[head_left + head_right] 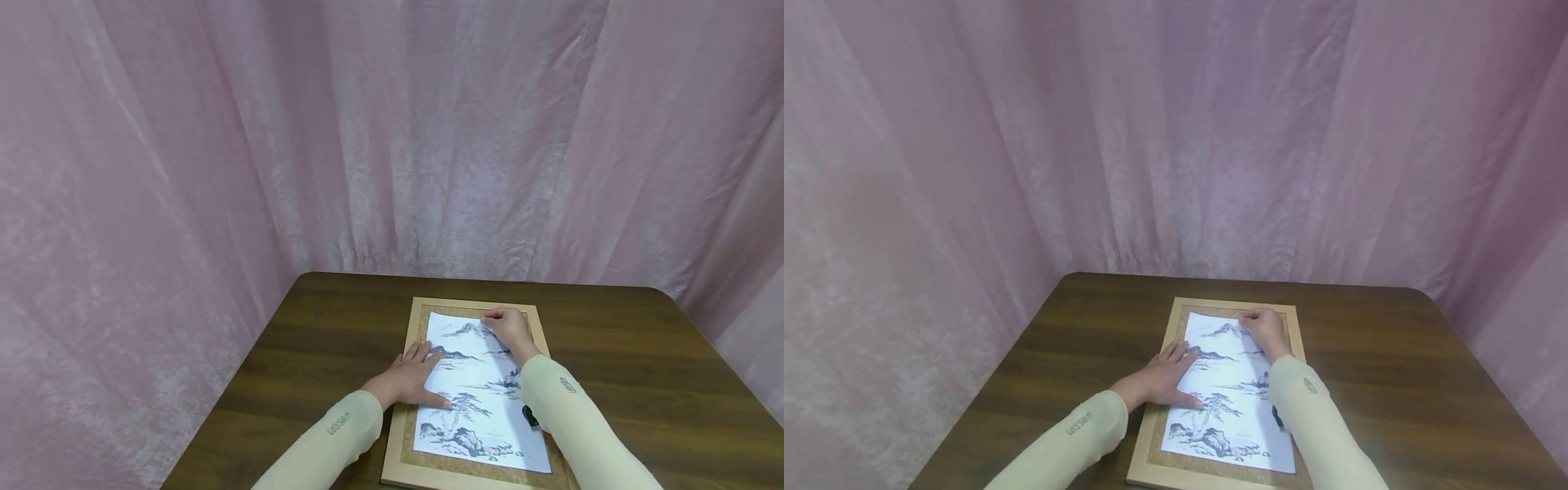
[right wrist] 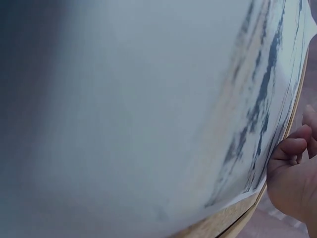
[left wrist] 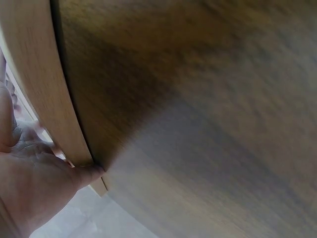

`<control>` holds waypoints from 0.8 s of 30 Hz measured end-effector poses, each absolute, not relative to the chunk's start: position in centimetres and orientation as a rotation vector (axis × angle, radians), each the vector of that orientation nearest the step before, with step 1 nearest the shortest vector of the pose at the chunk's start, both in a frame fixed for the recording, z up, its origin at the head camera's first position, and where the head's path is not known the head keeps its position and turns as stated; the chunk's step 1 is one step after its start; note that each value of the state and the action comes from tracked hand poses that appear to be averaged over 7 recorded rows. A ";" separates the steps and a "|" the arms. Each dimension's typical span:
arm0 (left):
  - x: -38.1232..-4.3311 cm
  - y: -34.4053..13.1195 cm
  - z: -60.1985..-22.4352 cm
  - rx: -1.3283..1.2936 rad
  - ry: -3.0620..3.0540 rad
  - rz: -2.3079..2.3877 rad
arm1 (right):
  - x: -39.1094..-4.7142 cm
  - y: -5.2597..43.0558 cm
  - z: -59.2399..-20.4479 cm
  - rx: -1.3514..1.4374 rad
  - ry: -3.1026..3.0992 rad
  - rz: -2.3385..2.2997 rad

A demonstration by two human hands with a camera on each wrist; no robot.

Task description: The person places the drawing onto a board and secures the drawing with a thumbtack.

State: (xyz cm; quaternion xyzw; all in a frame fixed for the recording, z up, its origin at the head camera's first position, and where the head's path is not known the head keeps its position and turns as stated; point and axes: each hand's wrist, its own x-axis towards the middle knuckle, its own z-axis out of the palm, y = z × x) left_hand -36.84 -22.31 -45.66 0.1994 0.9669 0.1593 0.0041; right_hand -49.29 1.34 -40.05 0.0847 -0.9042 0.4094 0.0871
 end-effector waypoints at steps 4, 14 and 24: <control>-36.8 -22.2 -45.5 0.621 3.024 0.509 | -49.4 1.2 -39.9 0.234 -2.716 1.204; -36.6 -22.1 -45.5 0.610 3.036 0.488 | -49.3 1.0 -40.1 0.193 -2.750 1.196; -36.7 -22.0 -45.6 0.599 3.039 0.475 | -49.0 1.0 -39.7 0.200 -2.752 1.167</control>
